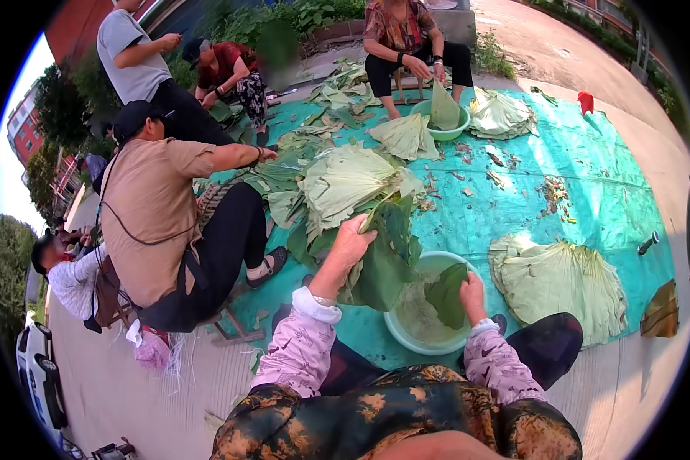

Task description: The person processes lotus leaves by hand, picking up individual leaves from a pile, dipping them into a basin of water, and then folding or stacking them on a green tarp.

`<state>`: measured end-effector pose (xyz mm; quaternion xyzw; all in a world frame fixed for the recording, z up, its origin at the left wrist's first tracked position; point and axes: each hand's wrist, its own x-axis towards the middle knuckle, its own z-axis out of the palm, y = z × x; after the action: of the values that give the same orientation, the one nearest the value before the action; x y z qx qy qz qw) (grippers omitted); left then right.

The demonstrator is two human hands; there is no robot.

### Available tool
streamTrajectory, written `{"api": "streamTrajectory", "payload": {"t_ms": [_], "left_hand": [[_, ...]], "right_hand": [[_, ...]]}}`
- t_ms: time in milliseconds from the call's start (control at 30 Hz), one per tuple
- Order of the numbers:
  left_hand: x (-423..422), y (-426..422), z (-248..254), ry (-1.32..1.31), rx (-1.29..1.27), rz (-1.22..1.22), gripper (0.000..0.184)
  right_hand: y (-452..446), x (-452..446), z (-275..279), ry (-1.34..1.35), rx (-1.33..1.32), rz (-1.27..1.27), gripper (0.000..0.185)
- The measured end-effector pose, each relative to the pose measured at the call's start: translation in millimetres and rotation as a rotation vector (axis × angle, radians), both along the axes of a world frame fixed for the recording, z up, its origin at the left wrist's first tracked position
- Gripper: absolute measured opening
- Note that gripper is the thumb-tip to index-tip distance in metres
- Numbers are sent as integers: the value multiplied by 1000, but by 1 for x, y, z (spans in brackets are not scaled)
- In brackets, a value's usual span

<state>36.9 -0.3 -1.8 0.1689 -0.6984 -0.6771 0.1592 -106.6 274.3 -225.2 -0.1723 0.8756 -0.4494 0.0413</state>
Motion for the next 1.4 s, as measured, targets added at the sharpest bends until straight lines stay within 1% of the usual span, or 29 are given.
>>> {"api": "streamTrajectory", "payload": {"t_ms": [67,167,267,400,500,567,667,767,900,1000,1067,1100,1167,1200,1267,1400], "left_hand": [[-1,-1,-3,5,0,5,34],[-2,1,-5,29,91,6,28],[-6,-5,-16,13,-15,7,28],[-3,-2,-10,-19,-38,-18,26],[-2,3,-7,-8,-67,-29,24],[-3,1,-9,-14,-108,-25,24],[-5,-9,-20,-12,-177,-80,30],[-4,-2,-13,-5,-81,-40,23],[-5,-3,-16,-6,-113,-54,24],[-5,-2,-13,-8,-96,-75,25],[-4,-1,-11,-3,-101,-82,26],[-5,-2,-11,-11,-132,-84,26],[-4,-3,-13,-29,-191,-79,26],[-3,-1,-10,-32,-131,-99,26],[0,6,0,-34,-16,-121,25],[-2,-1,-7,-82,-257,-106,25]], "right_hand": [[-3,0,4,-3,33,-13,21],[-1,2,2,-5,45,-9,20],[-1,-1,-5,-9,65,-13,20],[-3,1,2,11,28,-51,19],[-2,-1,3,-23,90,-6,18],[-2,4,9,-14,70,-41,17],[0,1,-2,21,58,-23,17],[1,-6,-16,15,64,-21,18],[0,-2,-12,-31,1,-40,18],[-1,-1,-6,-28,79,14,15],[-3,3,-1,-42,46,-45,15],[-3,4,-1,-48,29,-73,14],[-2,5,2,-18,56,-25,15],[-2,5,3,-3,71,6,15],[-1,5,2,-4,30,-10,17],[0,-1,-9,-11,-4,26,18]]}}
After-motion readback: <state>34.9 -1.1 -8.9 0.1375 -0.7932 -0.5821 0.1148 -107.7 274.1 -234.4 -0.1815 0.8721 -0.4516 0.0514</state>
